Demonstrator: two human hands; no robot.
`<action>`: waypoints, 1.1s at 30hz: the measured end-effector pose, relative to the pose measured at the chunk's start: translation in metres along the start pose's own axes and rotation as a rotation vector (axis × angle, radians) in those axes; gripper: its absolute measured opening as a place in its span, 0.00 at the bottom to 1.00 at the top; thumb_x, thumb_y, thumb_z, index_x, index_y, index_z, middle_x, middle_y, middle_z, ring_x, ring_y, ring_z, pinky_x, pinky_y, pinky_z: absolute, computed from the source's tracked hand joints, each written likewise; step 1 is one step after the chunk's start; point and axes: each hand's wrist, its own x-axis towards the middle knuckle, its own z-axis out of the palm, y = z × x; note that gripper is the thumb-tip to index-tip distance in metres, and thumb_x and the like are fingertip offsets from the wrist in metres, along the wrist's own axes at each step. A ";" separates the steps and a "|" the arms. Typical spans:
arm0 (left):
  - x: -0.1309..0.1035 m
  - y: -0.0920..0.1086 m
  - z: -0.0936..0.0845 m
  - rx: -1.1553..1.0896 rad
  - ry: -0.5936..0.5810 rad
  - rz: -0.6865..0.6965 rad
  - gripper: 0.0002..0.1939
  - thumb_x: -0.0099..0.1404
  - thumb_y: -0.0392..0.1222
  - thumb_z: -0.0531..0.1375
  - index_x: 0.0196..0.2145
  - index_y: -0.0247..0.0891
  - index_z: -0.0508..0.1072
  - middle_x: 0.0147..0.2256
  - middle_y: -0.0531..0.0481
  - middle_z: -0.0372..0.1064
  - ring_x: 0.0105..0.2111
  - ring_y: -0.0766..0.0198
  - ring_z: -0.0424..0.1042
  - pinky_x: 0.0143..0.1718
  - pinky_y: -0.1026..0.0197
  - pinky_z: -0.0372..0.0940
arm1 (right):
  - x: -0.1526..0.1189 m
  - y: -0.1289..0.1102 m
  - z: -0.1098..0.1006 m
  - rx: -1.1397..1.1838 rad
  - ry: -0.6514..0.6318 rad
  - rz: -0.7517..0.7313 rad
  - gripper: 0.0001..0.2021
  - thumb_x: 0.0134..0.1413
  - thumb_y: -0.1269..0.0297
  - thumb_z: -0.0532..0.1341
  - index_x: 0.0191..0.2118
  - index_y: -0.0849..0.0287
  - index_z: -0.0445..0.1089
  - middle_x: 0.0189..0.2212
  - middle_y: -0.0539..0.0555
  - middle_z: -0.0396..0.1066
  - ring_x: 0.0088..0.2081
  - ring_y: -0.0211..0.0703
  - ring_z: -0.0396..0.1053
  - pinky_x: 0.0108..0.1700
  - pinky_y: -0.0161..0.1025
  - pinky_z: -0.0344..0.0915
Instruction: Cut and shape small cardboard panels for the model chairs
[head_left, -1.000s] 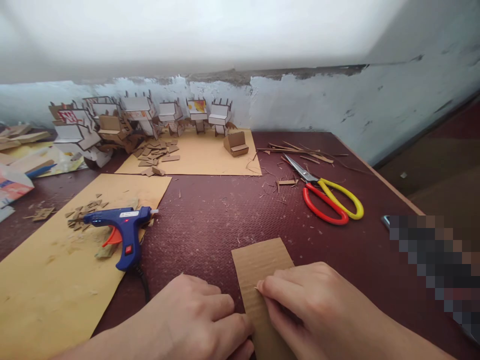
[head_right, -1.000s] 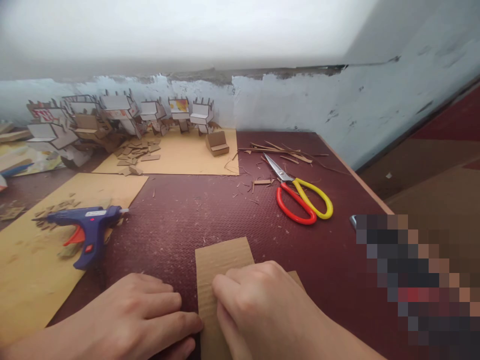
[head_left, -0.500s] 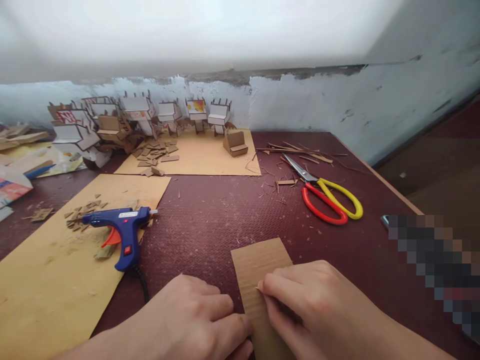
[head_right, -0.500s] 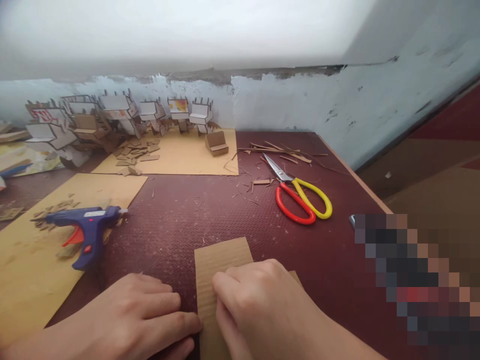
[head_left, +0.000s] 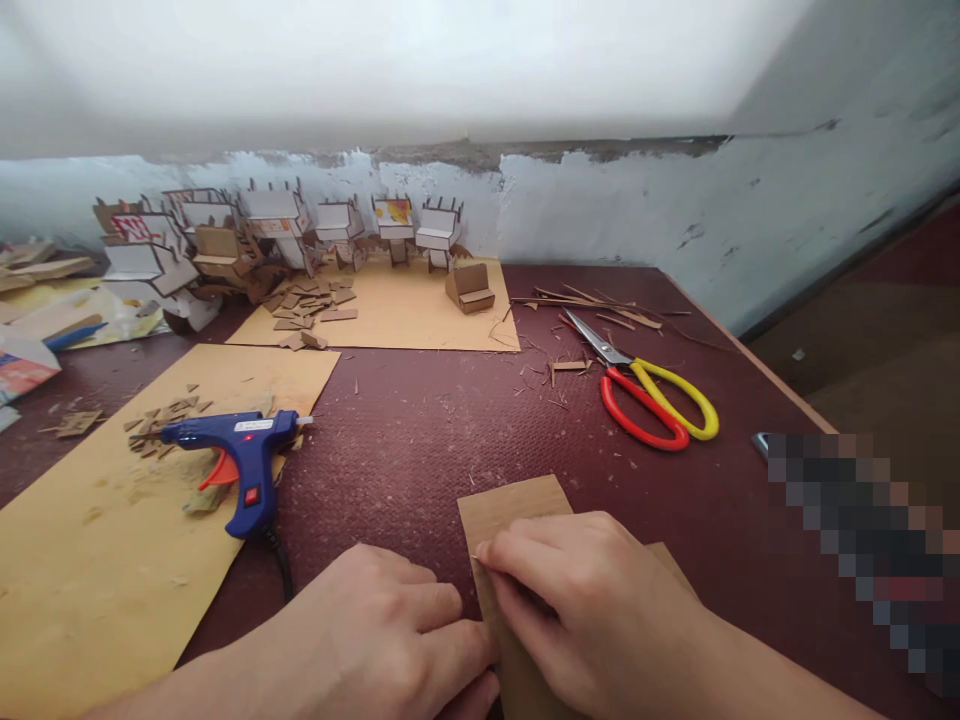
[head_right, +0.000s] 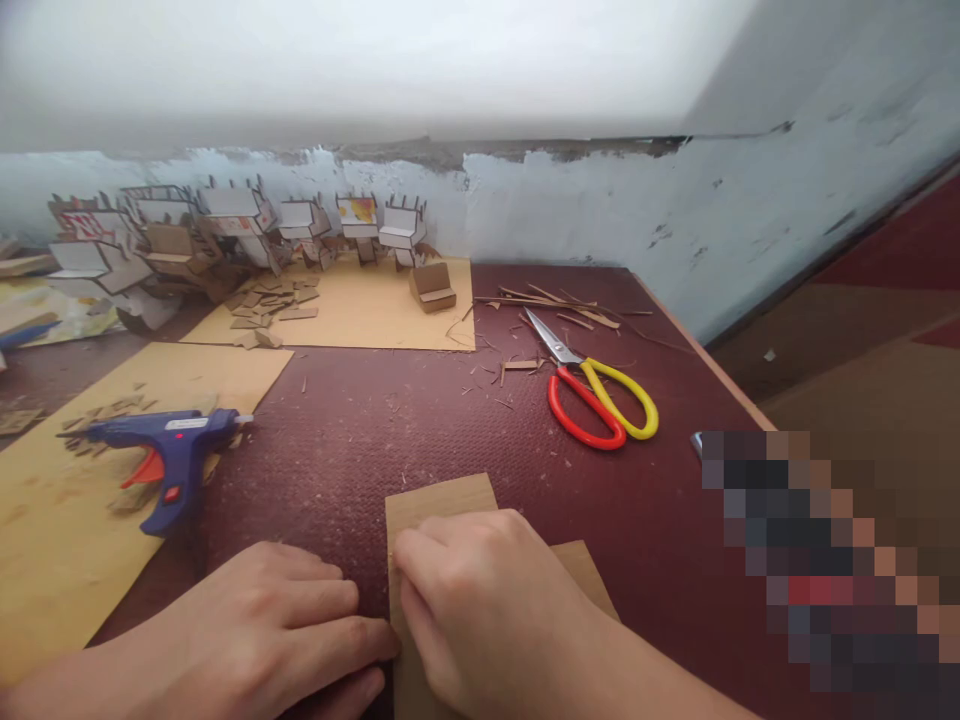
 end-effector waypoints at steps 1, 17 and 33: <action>0.000 0.001 0.000 -0.010 0.001 -0.004 0.14 0.76 0.38 0.55 0.31 0.38 0.74 0.25 0.55 0.72 0.22 0.67 0.70 0.24 0.63 0.61 | 0.002 -0.001 0.001 0.004 0.002 0.011 0.09 0.60 0.74 0.57 0.31 0.56 0.70 0.28 0.48 0.75 0.28 0.40 0.72 0.29 0.40 0.52; 0.003 0.001 -0.002 -0.038 -0.022 -0.034 0.12 0.74 0.37 0.58 0.31 0.38 0.73 0.26 0.56 0.73 0.23 0.67 0.71 0.26 0.63 0.63 | 0.002 -0.006 0.003 -0.049 0.079 0.021 0.09 0.57 0.75 0.58 0.27 0.56 0.66 0.23 0.48 0.72 0.23 0.39 0.68 0.27 0.40 0.49; 0.002 0.001 0.002 -0.041 -0.002 -0.021 0.14 0.75 0.38 0.56 0.30 0.38 0.74 0.26 0.54 0.73 0.23 0.67 0.71 0.26 0.63 0.63 | 0.004 -0.004 0.001 -0.006 -0.004 0.006 0.10 0.60 0.75 0.57 0.31 0.57 0.72 0.27 0.49 0.75 0.27 0.41 0.72 0.28 0.42 0.52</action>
